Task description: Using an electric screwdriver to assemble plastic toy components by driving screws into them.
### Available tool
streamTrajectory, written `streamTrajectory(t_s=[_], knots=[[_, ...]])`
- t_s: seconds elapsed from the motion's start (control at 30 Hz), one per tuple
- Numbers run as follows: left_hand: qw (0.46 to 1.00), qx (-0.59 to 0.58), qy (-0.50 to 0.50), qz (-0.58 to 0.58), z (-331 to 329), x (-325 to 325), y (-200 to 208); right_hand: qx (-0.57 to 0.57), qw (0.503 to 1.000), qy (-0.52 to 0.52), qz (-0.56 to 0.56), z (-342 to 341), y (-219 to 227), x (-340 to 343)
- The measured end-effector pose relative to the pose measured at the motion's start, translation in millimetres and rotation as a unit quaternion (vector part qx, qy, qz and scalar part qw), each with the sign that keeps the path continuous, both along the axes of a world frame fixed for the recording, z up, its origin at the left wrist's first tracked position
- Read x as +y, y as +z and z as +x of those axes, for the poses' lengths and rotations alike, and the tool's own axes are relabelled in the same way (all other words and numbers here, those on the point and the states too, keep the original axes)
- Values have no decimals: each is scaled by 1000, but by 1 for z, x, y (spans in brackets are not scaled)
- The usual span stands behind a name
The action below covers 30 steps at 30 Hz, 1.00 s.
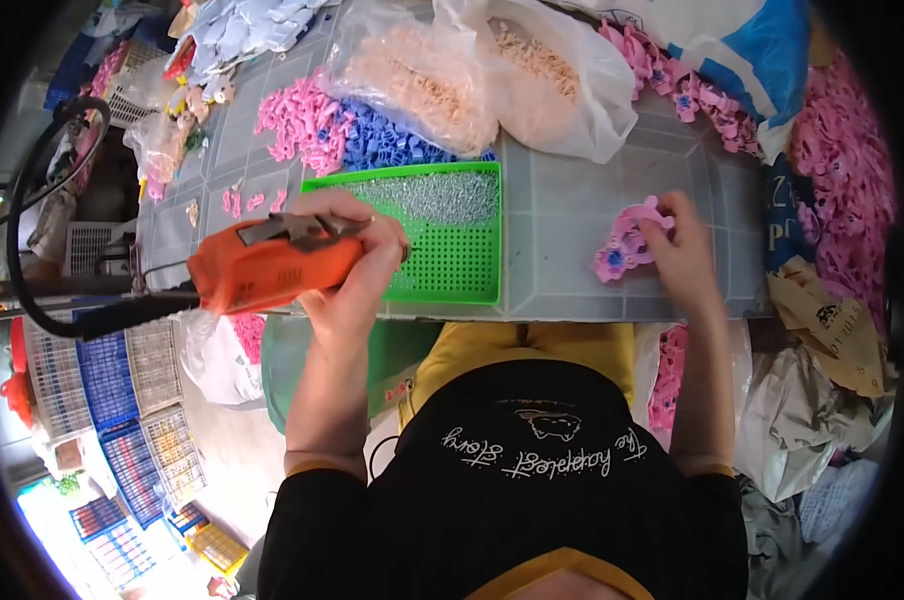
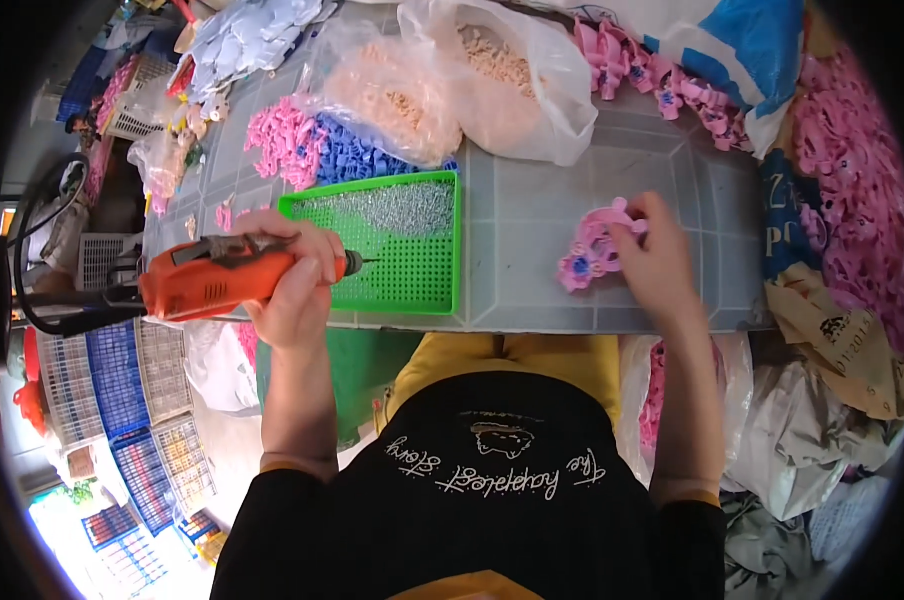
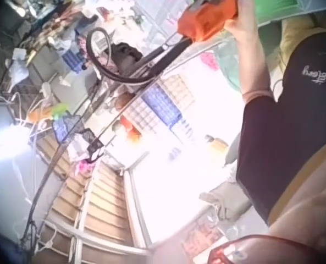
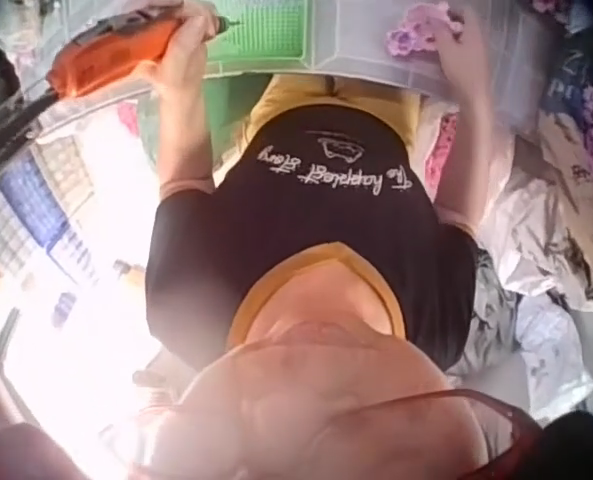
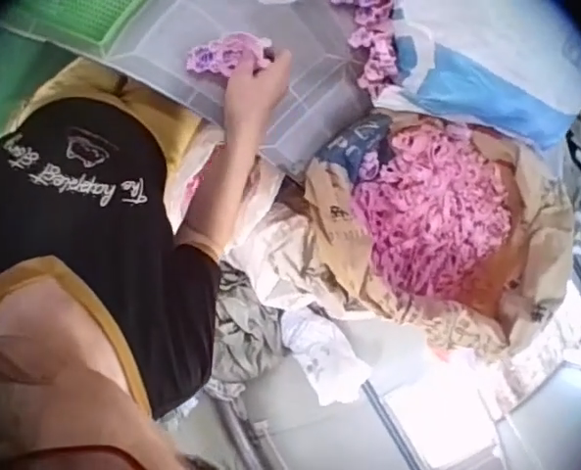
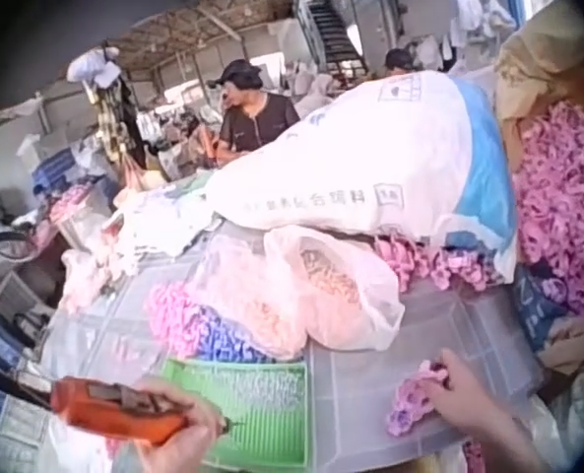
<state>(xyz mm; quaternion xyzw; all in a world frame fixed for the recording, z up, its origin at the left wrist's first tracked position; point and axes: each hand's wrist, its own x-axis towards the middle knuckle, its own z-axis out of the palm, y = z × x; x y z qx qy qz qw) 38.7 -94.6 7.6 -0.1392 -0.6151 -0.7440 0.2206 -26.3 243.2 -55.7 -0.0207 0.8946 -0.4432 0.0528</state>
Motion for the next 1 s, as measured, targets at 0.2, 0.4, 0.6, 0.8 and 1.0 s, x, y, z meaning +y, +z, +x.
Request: streamTrajectory(t_s=[0.2,0.4,0.6,0.8,1.0], knots=[[994,-61,91,-13,4,-3,-13,22,993,57,-97,11,-7,-69],[994,-67,85,-5,7,-9,-19,7,989,85,-123,5,-11,-102],[991,-77,92,-51,5,-7,-13,7,992,76,-101,1,-16,-102],[992,-44,104,-55,5,-3,-12,25,992,65,-102,4,-19,-101],[1000,29,4,7,0,19,12,51,994,33,-86,7,-21,-102]])
